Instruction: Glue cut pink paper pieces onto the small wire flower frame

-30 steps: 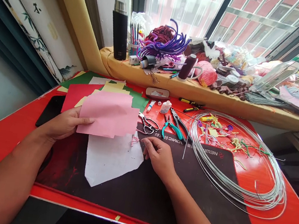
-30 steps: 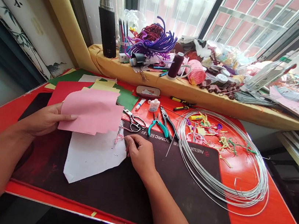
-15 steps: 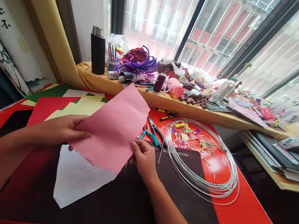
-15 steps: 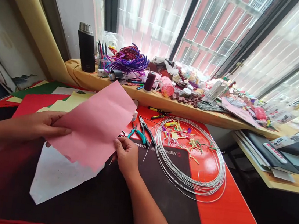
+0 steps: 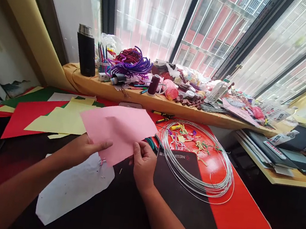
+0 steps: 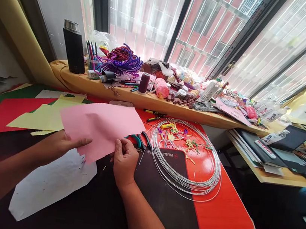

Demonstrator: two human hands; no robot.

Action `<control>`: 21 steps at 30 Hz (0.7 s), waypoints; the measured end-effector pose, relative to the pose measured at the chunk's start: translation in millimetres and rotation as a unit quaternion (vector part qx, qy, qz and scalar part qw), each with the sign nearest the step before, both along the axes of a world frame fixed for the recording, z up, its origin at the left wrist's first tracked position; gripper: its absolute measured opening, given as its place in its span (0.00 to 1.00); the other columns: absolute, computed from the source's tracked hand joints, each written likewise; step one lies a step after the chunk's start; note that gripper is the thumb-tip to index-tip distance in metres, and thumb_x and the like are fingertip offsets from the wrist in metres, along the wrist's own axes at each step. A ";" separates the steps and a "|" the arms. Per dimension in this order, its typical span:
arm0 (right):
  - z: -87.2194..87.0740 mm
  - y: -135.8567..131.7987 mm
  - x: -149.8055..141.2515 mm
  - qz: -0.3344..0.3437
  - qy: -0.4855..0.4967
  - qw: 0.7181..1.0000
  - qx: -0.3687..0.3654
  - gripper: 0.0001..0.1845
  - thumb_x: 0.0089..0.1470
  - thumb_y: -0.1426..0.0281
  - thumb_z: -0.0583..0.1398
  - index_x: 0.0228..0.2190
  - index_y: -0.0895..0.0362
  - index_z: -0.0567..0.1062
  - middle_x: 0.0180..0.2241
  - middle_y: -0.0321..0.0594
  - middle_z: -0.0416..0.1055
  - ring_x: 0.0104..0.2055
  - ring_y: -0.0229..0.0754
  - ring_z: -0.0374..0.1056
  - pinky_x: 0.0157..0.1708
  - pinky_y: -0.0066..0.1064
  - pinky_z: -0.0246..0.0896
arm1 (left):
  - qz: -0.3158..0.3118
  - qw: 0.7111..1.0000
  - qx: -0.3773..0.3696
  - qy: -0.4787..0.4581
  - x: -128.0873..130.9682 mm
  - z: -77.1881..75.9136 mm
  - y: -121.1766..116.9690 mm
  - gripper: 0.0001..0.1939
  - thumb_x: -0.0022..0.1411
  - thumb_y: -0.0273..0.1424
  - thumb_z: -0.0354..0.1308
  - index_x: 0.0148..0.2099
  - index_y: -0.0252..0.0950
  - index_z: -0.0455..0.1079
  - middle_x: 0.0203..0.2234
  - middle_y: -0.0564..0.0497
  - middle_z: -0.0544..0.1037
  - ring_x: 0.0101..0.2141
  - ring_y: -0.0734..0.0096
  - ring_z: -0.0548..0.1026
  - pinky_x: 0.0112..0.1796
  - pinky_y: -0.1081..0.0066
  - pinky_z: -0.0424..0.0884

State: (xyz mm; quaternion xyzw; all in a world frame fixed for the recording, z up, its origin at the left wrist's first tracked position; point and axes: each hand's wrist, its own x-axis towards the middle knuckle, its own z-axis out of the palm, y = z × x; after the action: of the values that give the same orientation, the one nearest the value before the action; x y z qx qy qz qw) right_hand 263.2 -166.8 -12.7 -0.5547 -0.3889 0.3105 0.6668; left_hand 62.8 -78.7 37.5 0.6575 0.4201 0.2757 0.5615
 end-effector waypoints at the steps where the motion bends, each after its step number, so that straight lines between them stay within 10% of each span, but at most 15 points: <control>1: -1.0 -0.3 -0.8 0.007 -0.005 1.000 0.000 0.20 0.64 0.51 0.65 0.37 0.56 0.78 0.20 0.31 0.70 0.18 0.36 0.64 0.19 0.28 0.58 | 0.010 1.000 -0.006 -0.002 0.3 -0.1 -0.5 0.26 0.53 0.56 0.73 0.38 0.38 0.83 0.37 0.43 0.87 0.39 0.48 0.83 0.41 0.59 0.81; 8: -8.7 -4.2 -8.8 0.136 -0.136 0.981 -0.037 0.13 0.67 0.61 0.63 0.37 0.55 0.83 0.23 0.34 0.76 0.23 0.39 0.70 0.27 0.29 0.63 | 0.221 0.966 0.022 -0.132 -48.2 10.3 38.2 0.19 0.52 0.42 0.73 0.42 0.36 0.81 0.32 0.49 0.84 0.36 0.58 0.81 0.35 0.65 0.83; 13: -11.8 -8.4 -13.6 0.170 -0.244 0.954 -0.038 0.14 0.68 0.63 0.61 0.37 0.55 0.86 0.31 0.39 0.83 0.31 0.41 0.75 0.34 0.29 0.64 | 0.458 0.888 0.032 0.009 -88.4 3.3 87.5 0.07 0.56 0.28 0.68 0.36 0.33 0.74 0.17 0.61 0.67 0.24 0.70 0.74 0.22 0.77 0.75; 21: -15.9 -7.0 -13.1 0.157 -0.234 0.959 -0.041 0.14 0.68 0.62 0.62 0.36 0.55 0.84 0.24 0.36 0.78 0.25 0.40 0.72 0.31 0.29 0.64 | 0.440 0.897 0.047 -0.006 -109.3 -48.2 114.7 0.08 0.49 0.24 0.68 0.33 0.30 0.73 0.22 0.49 0.79 0.23 0.66 0.76 0.22 0.70 0.75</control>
State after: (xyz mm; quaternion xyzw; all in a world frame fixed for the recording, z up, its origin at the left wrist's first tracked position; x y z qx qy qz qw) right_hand 250.1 -173.8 -28.6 -0.5708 -0.6033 0.2884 0.4765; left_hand -46.5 36.1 -10.7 0.4299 0.6491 0.5182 0.3539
